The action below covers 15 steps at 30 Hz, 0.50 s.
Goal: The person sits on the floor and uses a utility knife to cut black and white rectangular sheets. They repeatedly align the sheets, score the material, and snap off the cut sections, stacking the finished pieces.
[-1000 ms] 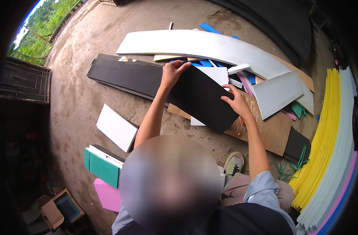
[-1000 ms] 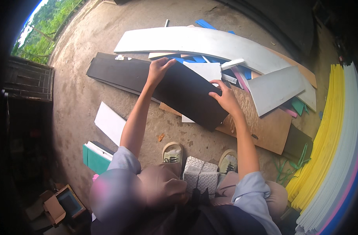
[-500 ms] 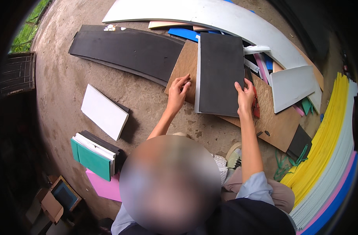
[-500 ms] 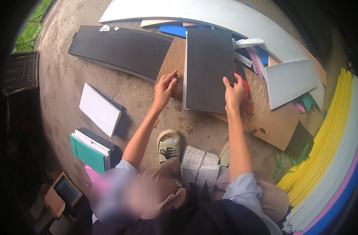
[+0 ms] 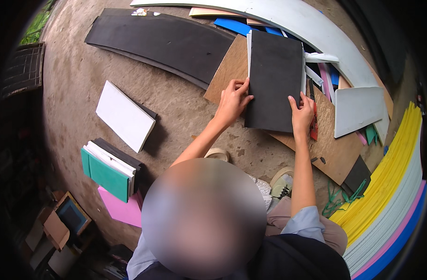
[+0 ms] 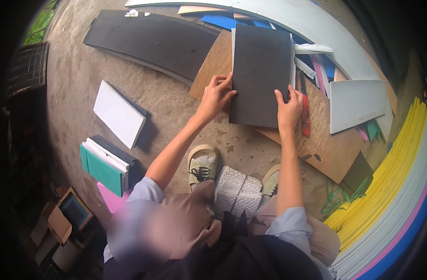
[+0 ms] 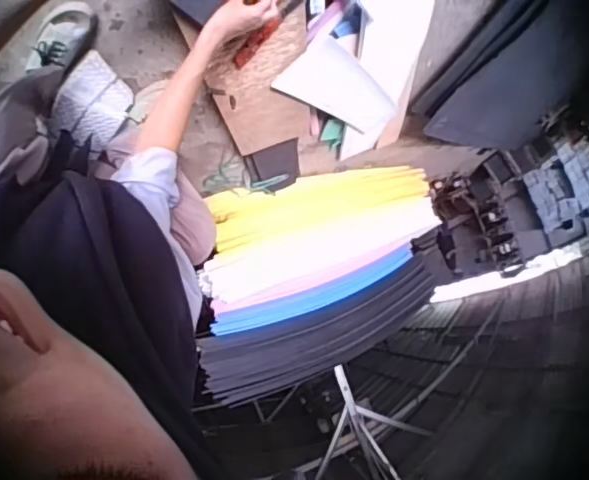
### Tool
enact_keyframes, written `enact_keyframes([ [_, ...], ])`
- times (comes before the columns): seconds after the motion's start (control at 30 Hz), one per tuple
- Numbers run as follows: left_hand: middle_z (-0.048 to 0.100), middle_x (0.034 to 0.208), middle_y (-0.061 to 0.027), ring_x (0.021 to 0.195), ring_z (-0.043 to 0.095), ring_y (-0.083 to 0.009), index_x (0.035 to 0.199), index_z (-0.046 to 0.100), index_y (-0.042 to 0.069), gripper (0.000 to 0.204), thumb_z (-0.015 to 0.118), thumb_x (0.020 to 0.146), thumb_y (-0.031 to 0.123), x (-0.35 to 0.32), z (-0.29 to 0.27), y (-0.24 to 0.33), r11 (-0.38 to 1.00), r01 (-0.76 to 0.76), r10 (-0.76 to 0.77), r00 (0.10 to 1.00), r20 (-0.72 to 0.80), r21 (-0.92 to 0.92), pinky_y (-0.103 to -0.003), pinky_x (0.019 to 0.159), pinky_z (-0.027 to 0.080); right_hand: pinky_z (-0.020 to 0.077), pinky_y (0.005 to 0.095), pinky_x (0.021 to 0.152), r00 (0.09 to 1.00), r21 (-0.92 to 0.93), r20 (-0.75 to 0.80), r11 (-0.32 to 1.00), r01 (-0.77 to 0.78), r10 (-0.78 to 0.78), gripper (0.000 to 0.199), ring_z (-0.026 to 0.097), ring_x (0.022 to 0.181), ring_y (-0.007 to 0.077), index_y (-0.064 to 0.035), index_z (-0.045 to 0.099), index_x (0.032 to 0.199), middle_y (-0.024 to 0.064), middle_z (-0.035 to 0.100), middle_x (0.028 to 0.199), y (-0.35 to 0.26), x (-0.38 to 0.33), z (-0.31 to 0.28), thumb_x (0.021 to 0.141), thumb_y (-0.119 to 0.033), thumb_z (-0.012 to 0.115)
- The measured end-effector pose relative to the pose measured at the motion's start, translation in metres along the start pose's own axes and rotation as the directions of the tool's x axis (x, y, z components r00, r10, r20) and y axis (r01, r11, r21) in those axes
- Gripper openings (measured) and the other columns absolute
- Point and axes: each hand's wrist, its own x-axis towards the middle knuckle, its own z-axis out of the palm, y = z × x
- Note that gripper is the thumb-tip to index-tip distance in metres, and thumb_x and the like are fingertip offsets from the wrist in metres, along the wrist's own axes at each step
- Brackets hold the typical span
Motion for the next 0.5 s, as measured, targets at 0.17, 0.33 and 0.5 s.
enact_keyframes([
  [0.17,0.047,0.113,-0.0135,0.098,0.055,-0.0264,0.125,0.047,0.002,0.051,0.064,0.077,0.005,-0.004,0.006,0.006,0.997,0.015,-0.016,1.0,-0.014,-0.08,-0.036,0.081,0.047,0.0473,0.0298,0.074,0.981,-0.08,-0.04,0.979,0.185,-0.189,0.046,0.056,0.085,0.0194,0.0018,0.059,0.111,0.0112,0.055,0.102,0.005,0.01,-0.01,0.077,-0.027,0.071],
  [0.33,0.044,0.119,-0.0104,0.095,0.06,-0.022,0.131,0.043,0.009,0.053,0.061,0.082,0.008,-0.003,0.007,0.012,0.987,0.133,-0.127,0.99,0.06,-0.092,-0.034,0.082,0.05,0.0489,0.0296,0.074,0.999,0.055,0.011,0.997,0.046,-0.047,0.048,0.059,0.085,0.0195,0.0045,0.058,0.111,0.013,0.056,0.107,0.0,0.006,-0.011,0.076,-0.025,0.072],
  [0.5,0.046,0.119,-0.0108,0.095,0.06,-0.022,0.13,0.045,0.009,0.052,0.06,0.081,0.005,0.024,-0.013,-0.001,0.989,0.108,-0.092,0.984,0.15,-0.102,-0.034,0.084,0.048,0.0501,0.0268,0.07,0.999,0.053,0.037,0.999,-0.009,0.007,0.048,0.06,0.078,0.017,0.0049,0.058,0.11,0.0119,0.057,0.101,-0.009,-0.002,-0.006,0.075,-0.023,0.073],
])
